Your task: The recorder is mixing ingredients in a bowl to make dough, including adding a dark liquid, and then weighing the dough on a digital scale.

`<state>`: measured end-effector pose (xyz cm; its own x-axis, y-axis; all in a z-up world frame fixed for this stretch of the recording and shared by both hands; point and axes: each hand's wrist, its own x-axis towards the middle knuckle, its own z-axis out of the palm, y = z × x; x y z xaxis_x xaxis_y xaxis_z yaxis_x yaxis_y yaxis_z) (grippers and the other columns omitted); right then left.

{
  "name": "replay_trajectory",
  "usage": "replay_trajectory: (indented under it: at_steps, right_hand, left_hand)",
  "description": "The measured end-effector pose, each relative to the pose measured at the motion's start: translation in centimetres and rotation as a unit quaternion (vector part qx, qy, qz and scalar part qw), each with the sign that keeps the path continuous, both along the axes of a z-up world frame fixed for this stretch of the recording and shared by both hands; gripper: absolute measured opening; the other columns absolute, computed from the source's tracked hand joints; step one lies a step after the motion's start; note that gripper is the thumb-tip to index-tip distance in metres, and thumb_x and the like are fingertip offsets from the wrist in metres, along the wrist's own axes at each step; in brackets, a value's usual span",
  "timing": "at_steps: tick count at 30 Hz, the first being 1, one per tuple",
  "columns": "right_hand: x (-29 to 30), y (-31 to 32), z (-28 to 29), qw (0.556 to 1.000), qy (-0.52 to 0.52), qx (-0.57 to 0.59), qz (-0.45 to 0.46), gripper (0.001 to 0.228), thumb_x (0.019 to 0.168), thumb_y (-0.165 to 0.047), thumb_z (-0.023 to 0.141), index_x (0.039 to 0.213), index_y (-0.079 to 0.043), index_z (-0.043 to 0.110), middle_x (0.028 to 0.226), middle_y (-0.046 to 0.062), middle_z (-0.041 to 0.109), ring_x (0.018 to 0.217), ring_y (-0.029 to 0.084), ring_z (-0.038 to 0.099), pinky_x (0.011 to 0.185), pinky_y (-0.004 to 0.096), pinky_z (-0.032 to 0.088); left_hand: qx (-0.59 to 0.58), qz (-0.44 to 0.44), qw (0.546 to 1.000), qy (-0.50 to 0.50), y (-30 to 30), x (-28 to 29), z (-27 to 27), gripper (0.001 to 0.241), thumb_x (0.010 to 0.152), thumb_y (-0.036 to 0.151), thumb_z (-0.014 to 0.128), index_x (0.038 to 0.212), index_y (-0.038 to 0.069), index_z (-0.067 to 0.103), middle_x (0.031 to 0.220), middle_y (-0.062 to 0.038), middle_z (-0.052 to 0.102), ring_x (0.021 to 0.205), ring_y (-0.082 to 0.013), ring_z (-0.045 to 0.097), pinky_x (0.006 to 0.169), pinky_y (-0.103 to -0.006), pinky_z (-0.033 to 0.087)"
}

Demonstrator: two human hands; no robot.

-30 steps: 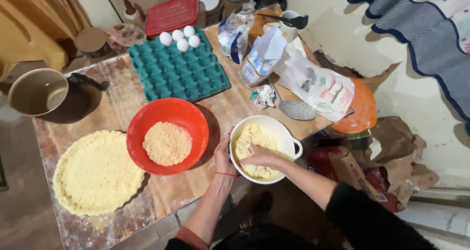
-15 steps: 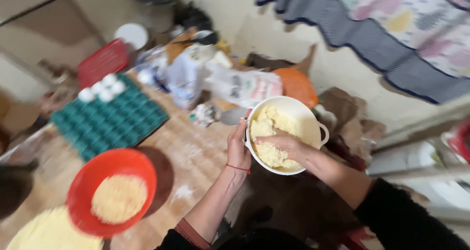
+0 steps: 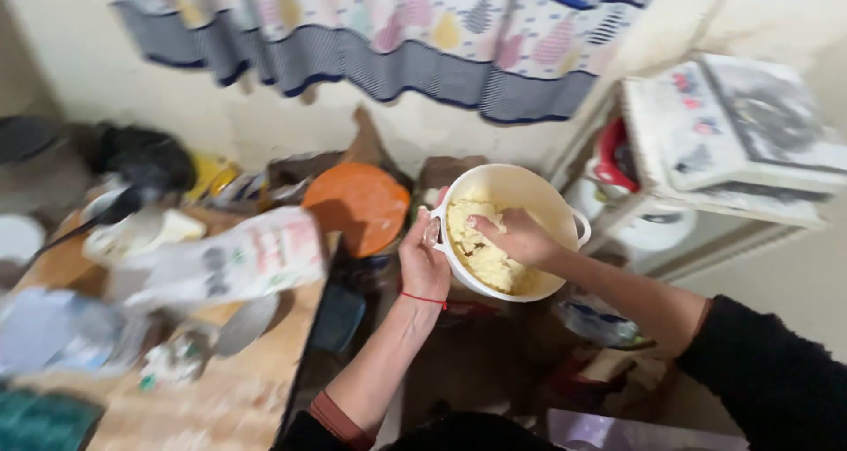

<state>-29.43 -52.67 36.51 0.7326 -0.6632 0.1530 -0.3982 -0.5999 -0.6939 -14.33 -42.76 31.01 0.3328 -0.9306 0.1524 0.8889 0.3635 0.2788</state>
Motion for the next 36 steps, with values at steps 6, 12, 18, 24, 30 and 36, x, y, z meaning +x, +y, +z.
replay_trajectory:
  at_steps: [6, 12, 18, 24, 30, 36]
  right_hand:
    - [-9.7, -10.0, 1.5, 0.989, -0.044, -0.114, -0.084, 0.037, 0.083, -0.025, 0.075, 0.111, -0.001, 0.072, 0.094, 0.016, 0.078, 0.083, 0.024, 0.074, 0.073, 0.039, 0.056]
    - [-16.0, -14.2, 9.1, 0.986, 0.123, -0.043, -0.103, 0.049, 0.083, -0.033, 0.073, 0.123, -0.005, 0.068, 0.116, 0.016, 0.074, 0.103, 0.024, 0.069, 0.091, 0.039, 0.054]
    - [-18.9, -19.0, 10.9, 0.989, 0.086, -0.115, -0.030, 0.075, 0.092, -0.044, 0.068, 0.149, 0.001, 0.044, 0.142, 0.029, 0.052, 0.125, 0.037, 0.054, 0.108, 0.044, 0.041]
    - [-18.5, -24.3, 8.1, 0.944, 0.141, 0.148, -0.261, 0.072, 0.083, -0.050, 0.067, 0.141, -0.009, 0.059, 0.132, 0.014, 0.069, 0.118, 0.026, 0.065, 0.103, 0.036, 0.049]
    - [-21.2, -27.8, 7.5, 0.888, -0.074, 0.308, -0.333, 0.084, 0.071, -0.034, 0.086, 0.143, -0.008, 0.049, 0.134, 0.009, 0.066, 0.121, 0.020, 0.062, 0.101, 0.033, 0.051]
    - [-26.6, -32.6, 11.2, 0.880, -0.024, 0.264, -0.395, 0.084, 0.081, -0.048, 0.078, 0.145, -0.006, 0.045, 0.129, 0.011, 0.068, 0.117, 0.018, 0.064, 0.096, 0.033, 0.055]
  left_hand:
    - [-0.013, -0.086, 0.995, 0.055, -8.5, -5.8, 4.5, 0.060, 0.104, 0.038, 0.047, 0.143, -0.007, 0.051, 0.148, -0.016, 0.058, 0.137, -0.0284, 0.052, 0.121, -0.0438, 0.033]
    - [-0.065, -0.205, 0.976, 0.021, -18.2, -9.1, 7.0, 0.070, 0.103, 0.049, 0.044, 0.144, -0.008, 0.050, 0.149, -0.018, 0.056, 0.139, -0.0316, 0.049, 0.120, -0.0437, 0.032]
    - [-0.088, -0.305, 0.948, -0.018, -25.6, -11.3, 11.7, 0.072, 0.104, 0.052, 0.037, 0.148, -0.004, 0.050, 0.147, -0.015, 0.054, 0.136, -0.0308, 0.049, 0.117, -0.0418, 0.033]
    - [-0.052, -0.339, 0.939, -0.005, -32.5, -14.6, 12.8, 0.066, 0.103, 0.045, 0.047, 0.144, -0.007, 0.051, 0.146, -0.016, 0.056, 0.136, -0.0297, 0.050, 0.117, -0.0414, 0.035]
    - [-0.080, -0.401, 0.911, 0.045, -38.9, -17.0, 9.8, 0.052, 0.108, 0.048, 0.053, 0.115, -0.002, 0.049, 0.132, -0.018, 0.060, 0.131, -0.0332, 0.051, 0.116, -0.0483, 0.034]
    - [-0.105, -0.432, 0.894, 0.054, -43.7, -22.0, 14.3, 0.057, 0.106, 0.048, 0.050, 0.120, -0.005, 0.064, 0.122, -0.014, 0.063, 0.131, -0.0323, 0.050, 0.119, -0.0473, 0.031]
